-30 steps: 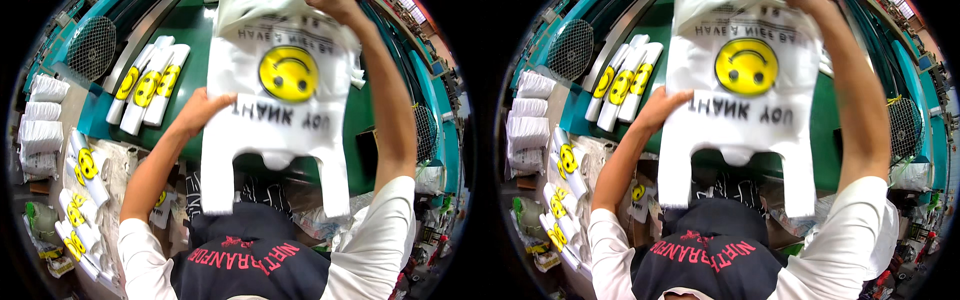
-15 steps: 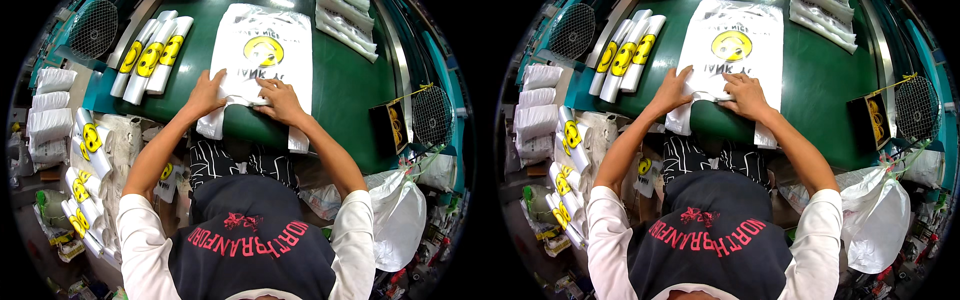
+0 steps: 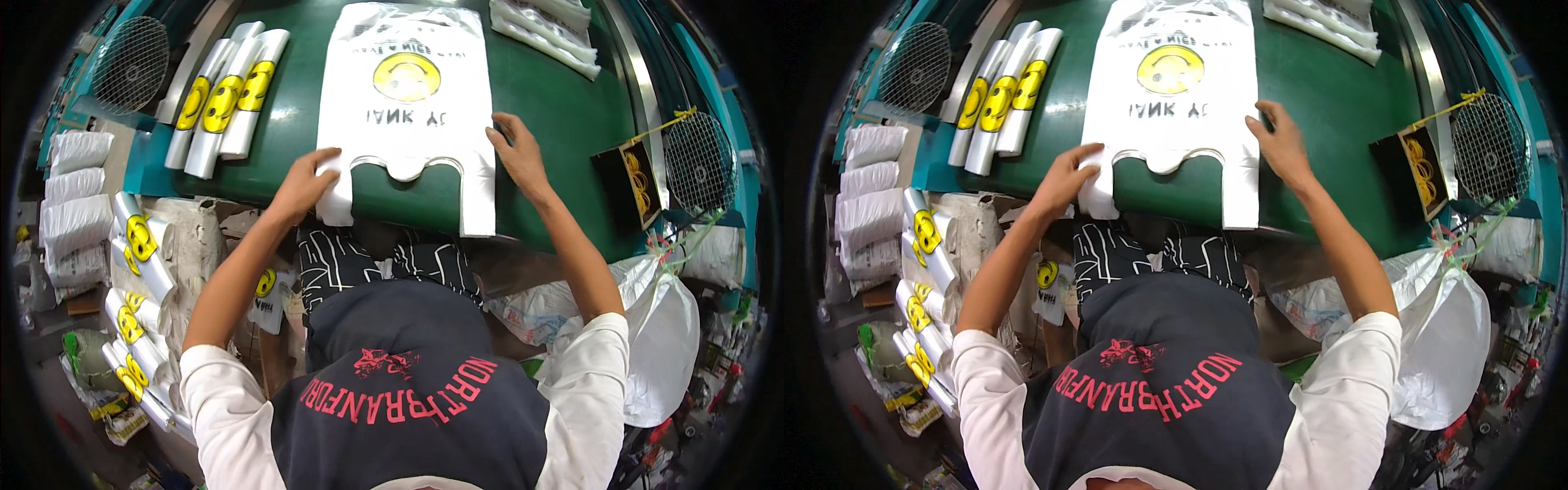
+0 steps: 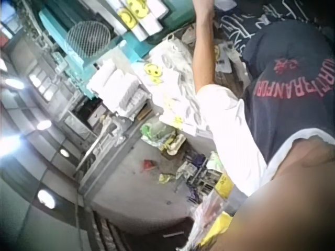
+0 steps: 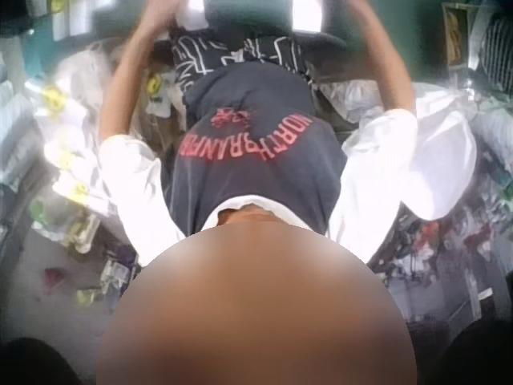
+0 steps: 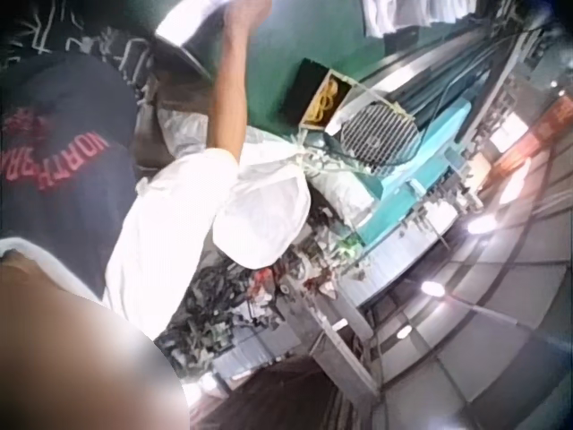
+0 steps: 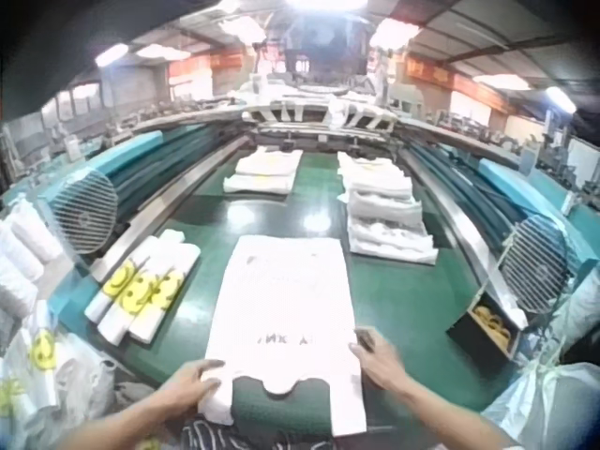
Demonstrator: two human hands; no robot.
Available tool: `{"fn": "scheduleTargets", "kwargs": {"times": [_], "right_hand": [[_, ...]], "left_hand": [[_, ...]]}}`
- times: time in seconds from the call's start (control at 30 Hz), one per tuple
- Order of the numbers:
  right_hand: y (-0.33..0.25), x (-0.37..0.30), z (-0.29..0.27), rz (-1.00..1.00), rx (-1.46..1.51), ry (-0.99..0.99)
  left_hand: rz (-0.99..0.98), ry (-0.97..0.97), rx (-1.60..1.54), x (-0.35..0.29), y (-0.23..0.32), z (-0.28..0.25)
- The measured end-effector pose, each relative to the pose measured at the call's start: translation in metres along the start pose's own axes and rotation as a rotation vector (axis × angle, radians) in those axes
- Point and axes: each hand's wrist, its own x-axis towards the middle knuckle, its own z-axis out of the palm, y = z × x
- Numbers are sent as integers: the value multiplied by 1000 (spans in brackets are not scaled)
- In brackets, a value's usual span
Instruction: The person takes stacks of plastic bags from a conveyor belt, folds them in half, rolls them into cylinders, and secures each roll with a rubber band.
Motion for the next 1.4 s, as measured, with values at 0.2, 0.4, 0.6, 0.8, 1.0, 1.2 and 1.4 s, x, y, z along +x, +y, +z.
{"fn": "scheduleTargets", "kwargs": {"times": [0.2, 0.4, 0.6, 0.8, 1.0, 1.2, 1.4], "right_hand": [[-4, -64, -15, 150, 300, 29], [-55, -14, -14, 339, 83, -455], [-47, 14, 17, 287, 368, -551], [-23, -6, 14, -812, -895, -334], [-31, 84, 16, 21, -317, -370], [-9, 120, 19, 212, -324, -399], [7, 102, -55, 588, 9, -381]], "left_hand": [[103, -226, 197, -18, 34, 23], [-380, -427, -357, 60, 65, 26], [724, -207, 919, 57, 43, 61], [632, -157, 897, 49, 43, 71], [50, -318, 516, 151, 76, 18], [645, 10, 1007, 150, 74, 68], [733, -476, 1055, 87, 85, 74]]}}
